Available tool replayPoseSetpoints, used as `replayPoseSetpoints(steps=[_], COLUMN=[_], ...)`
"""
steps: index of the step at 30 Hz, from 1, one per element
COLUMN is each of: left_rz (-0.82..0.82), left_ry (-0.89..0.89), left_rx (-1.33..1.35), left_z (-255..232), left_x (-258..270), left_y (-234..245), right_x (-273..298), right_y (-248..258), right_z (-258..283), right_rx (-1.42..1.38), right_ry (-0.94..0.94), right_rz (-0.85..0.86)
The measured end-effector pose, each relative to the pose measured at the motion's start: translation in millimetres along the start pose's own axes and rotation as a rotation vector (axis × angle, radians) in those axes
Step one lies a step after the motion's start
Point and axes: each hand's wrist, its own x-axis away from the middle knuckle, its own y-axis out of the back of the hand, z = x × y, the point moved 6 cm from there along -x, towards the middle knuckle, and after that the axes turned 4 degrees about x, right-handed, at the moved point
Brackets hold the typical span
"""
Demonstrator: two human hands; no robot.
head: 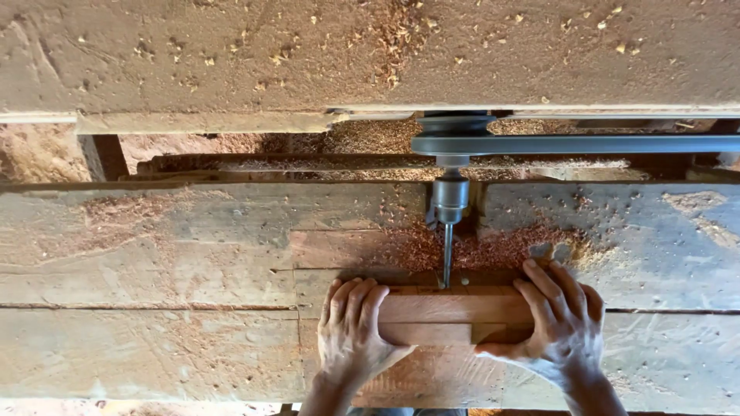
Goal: Drill holes in a wooden block using a motorized drill press.
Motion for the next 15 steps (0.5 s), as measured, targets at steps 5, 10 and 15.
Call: replayPoseSetpoints(steps=[5, 10, 15], left_rz=[-0.001, -0.006, 0.012], left_ry=[-0.003, 0.014, 0.015], left_rx=[-0.046, -0.048, -0.076], left_z=[6.5, 7.8, 7.1], left_x=[6.3, 3.6, -0.4], left_y=[-10.3, -13.3, -10.8], right_x=[3.4, 2.5, -5.6], right_y=[-8.5, -9.5, 1.4], right_z=[-5.1, -5.0, -1.0], right_rx=[0.041, 0.043, 0.032], right_ry=[0.009, 0.012, 0.006], right_rz=[-0.016, -0.035, -0.040])
